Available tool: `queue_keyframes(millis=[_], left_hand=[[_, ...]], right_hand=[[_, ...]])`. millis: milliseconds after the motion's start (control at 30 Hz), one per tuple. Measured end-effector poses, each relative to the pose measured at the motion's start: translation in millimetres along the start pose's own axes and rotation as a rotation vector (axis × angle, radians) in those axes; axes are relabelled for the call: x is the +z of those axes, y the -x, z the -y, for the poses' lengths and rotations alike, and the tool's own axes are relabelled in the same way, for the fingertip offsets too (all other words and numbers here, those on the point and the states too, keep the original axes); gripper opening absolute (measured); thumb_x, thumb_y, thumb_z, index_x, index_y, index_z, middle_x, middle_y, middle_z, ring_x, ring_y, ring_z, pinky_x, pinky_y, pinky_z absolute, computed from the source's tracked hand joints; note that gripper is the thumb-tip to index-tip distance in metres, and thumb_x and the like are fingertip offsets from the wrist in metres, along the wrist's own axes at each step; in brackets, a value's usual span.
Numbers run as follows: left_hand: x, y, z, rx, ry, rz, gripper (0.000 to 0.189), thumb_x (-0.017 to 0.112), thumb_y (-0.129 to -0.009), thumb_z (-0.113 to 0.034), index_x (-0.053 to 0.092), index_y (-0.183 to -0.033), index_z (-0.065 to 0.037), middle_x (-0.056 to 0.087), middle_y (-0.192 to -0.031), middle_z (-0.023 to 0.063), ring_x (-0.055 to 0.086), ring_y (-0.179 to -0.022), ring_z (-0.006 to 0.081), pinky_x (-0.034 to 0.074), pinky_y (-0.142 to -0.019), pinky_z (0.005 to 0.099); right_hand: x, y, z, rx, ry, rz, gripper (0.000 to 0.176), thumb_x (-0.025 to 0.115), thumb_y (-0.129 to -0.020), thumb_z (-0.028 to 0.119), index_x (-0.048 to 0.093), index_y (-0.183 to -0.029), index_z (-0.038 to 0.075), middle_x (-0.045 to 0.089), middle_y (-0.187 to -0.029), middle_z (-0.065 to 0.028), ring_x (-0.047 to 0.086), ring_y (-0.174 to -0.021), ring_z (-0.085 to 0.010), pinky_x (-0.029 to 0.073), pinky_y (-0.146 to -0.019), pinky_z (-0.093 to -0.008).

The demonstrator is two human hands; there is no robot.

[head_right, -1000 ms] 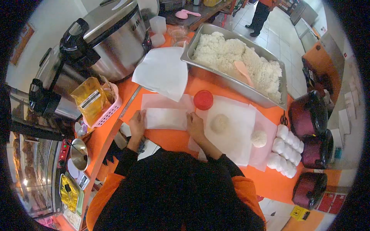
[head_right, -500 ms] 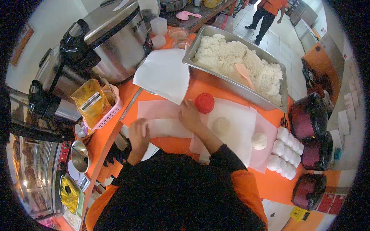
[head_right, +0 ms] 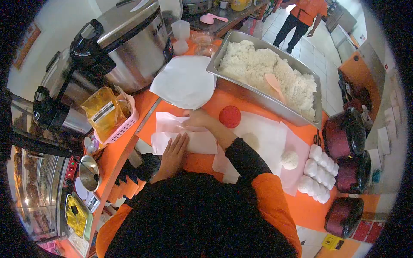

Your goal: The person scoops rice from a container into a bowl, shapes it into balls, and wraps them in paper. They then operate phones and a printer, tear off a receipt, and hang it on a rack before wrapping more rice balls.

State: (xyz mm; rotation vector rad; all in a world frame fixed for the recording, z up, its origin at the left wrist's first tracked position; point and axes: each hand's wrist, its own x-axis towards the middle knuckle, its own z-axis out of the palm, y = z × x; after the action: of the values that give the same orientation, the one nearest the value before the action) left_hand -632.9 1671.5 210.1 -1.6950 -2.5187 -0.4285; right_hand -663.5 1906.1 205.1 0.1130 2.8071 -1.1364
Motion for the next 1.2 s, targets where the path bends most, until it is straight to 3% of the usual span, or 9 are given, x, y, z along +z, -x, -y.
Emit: queue_keyframes(millis=[100, 200, 400, 500, 700, 900, 1033, 1133, 1200], left_hand=[[-3, -3, 0, -0.011, 0.065, -0.001, 0.056, 0.051, -0.089, -0.016, 0.035, -0.141, -0.002, 0.034, -0.148, 0.0111, 0.032, -0.138, 0.0269, 0.025, -0.112, 0.0462], [-1, -4, 5, -0.003, 0.027, -0.01, 0.054, 0.053, -0.089, -0.016, 0.038, -0.139, -0.004, 0.038, -0.145, 0.0117, 0.033, -0.137, 0.0272, 0.025, -0.112, 0.0472], [17, 5, 28, 0.076, 0.284, -0.222, 0.052, 0.056, -0.085, -0.015, 0.044, -0.136, -0.008, 0.044, -0.139, 0.0108, 0.036, -0.135, 0.0249, 0.028, -0.109, 0.0457], [-14, -7, 3, 0.026, -0.067, -0.306, 0.055, 0.056, -0.085, -0.016, 0.042, -0.138, -0.011, 0.046, -0.138, 0.0079, 0.045, -0.126, 0.021, 0.031, -0.104, 0.0447], [-21, -12, 2, -0.035, -0.248, -0.01, 0.065, 0.056, -0.084, -0.022, 0.034, -0.143, -0.01, 0.041, -0.145, 0.0027, 0.054, -0.107, 0.0166, 0.03, -0.102, 0.047], [16, 28, 4, -0.225, -0.25, -0.01, 0.068, 0.053, -0.088, -0.032, 0.028, -0.145, -0.004, 0.034, -0.15, 0.0083, 0.046, -0.125, 0.0178, 0.026, -0.105, 0.0525], [46, 43, 11, -0.313, -0.148, -0.107, 0.063, 0.052, -0.091, -0.034, 0.034, -0.141, -0.001, 0.04, -0.145, 0.0104, 0.035, -0.136, 0.0226, 0.014, -0.111, 0.058], [-1, 26, 1, -0.475, 0.027, 0.197, 0.052, 0.059, -0.082, -0.023, 0.051, -0.131, -0.008, 0.053, -0.132, 0.0096, 0.048, -0.119, 0.0291, 0.036, -0.094, 0.0506], [20, 36, 19, -0.36, 0.094, 0.064, 0.043, 0.06, -0.078, -0.012, 0.059, -0.12, -0.007, 0.057, -0.122, 0.0156, 0.054, -0.106, 0.0338, 0.042, -0.086, 0.047]], right_hand=[[-23, 14, 37, 0.021, 0.222, 0.227, 0.037, 0.062, -0.083, 0.037, 0.067, -0.107, 0.009, 0.067, -0.104, -0.0095, 0.065, -0.091, -0.0301, 0.05, -0.077, -0.0415], [-5, 49, 40, -0.298, 0.244, -0.02, 0.029, 0.053, -0.087, 0.025, 0.066, -0.11, 0.015, 0.067, -0.096, -0.0109, 0.065, -0.078, -0.0328, 0.05, -0.073, -0.0445], [36, 88, 36, -0.514, 0.578, -0.264, 0.037, 0.049, -0.088, 0.022, 0.059, -0.118, 0.003, 0.06, -0.121, -0.0173, 0.057, -0.114, -0.0288, 0.043, -0.099, -0.0413], [47, 104, 43, -0.423, 0.498, -0.296, 0.043, 0.051, -0.087, 0.022, 0.056, -0.119, -0.005, 0.05, -0.133, -0.0204, 0.043, -0.13, -0.0313, 0.035, -0.108, -0.0423], [50, 124, 56, -0.333, 0.386, -0.299, 0.052, 0.056, -0.084, 0.02, 0.047, -0.128, -0.006, 0.042, -0.14, -0.0227, 0.04, -0.131, -0.0348, 0.034, -0.108, -0.0448], [88, 146, 27, -0.136, 0.158, -0.437, 0.058, 0.055, -0.086, 0.017, 0.037, -0.138, -0.003, 0.04, -0.141, -0.023, 0.04, -0.13, -0.035, 0.035, -0.108, -0.0421], [93, 144, -3, -0.262, 0.205, -0.545, 0.037, 0.055, -0.082, 0.007, 0.057, -0.117, -0.004, 0.06, -0.118, -0.0195, 0.06, -0.108, -0.031, 0.048, -0.093, -0.0376], [74, 132, -4, -0.193, 0.312, -0.338, 0.024, 0.054, -0.084, 0.01, 0.063, -0.105, 0.004, 0.067, -0.105, -0.0129, 0.064, -0.094, -0.0277, 0.051, -0.081, -0.0397], [57, 122, -8, -0.226, 0.267, -0.273, 0.02, 0.054, -0.086, 0.012, 0.063, -0.103, 0.007, 0.067, -0.102, -0.0106, 0.064, -0.091, -0.0279, 0.05, -0.079, -0.0411]])
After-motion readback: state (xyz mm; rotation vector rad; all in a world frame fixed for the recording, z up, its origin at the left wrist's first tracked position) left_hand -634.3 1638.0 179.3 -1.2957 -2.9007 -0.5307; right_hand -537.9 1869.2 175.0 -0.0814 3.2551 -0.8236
